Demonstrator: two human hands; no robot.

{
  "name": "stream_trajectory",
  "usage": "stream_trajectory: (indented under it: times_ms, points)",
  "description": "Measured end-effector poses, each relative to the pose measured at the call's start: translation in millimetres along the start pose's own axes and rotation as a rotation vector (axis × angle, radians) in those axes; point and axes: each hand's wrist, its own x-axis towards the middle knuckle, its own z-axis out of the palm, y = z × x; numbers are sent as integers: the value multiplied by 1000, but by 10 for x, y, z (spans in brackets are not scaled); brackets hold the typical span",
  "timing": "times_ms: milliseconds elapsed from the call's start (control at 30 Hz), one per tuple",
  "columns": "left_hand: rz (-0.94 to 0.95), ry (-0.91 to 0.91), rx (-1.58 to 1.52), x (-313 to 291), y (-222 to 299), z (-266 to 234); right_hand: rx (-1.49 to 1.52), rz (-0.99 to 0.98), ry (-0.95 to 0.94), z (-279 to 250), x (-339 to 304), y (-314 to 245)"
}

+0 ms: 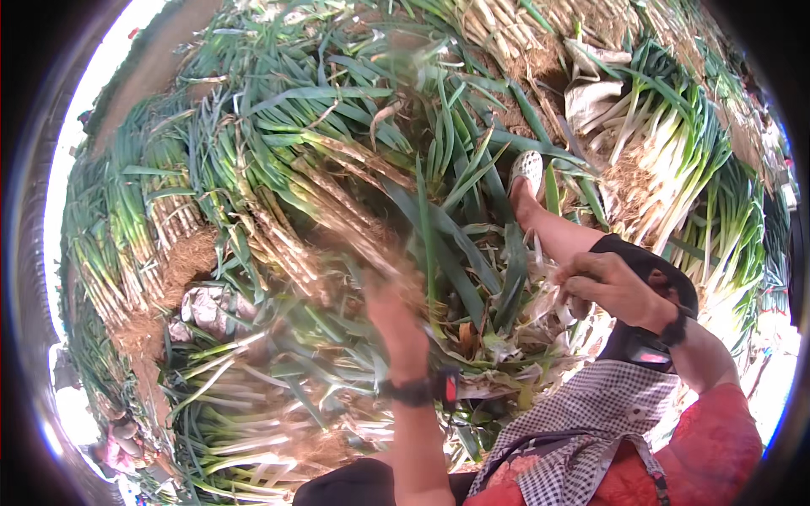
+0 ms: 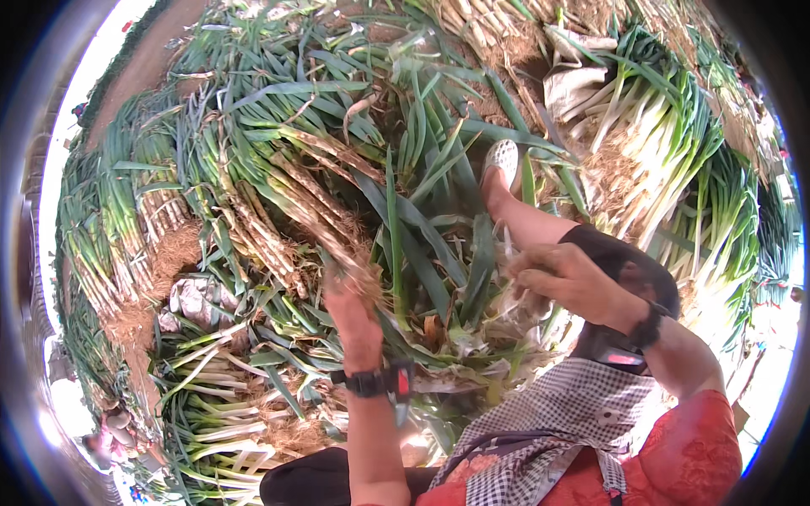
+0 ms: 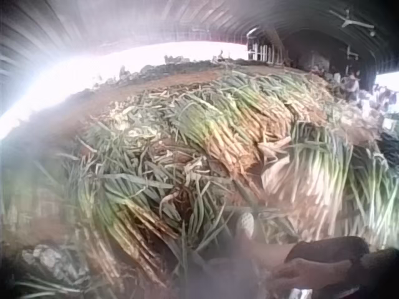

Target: The person picks up a leek from a pile, peels away the outer layers by hand, and places the cleaned leek onto a separate stack, repeating the process for several more leeks.

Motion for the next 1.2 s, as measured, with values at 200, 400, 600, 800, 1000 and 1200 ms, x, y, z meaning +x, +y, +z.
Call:
stream_trajectory:
  times_ms: [200,400,600,800,1000,1200]
  points:
    - [-414,-298,-3,-1612,-248,22,-107,-81,-105,326,230,576]
    - [-440,-366,120,-2258,-513,-123,217,205,-328,1016,236,662]
    - [-237,-588,497,-2116,253,-333,186,-290,-205,1408,34,402]
    - [132,-340,567,-1228,1092,-651,-127,-680,-122,1475,-531,308]
    - [771,-269,753,-975,1915,-754,-320,-849,-362,1442,-331,594]
    - [493,-121,20,-1767,1750,-533,-557,-1038,-15,1740,-380,29]
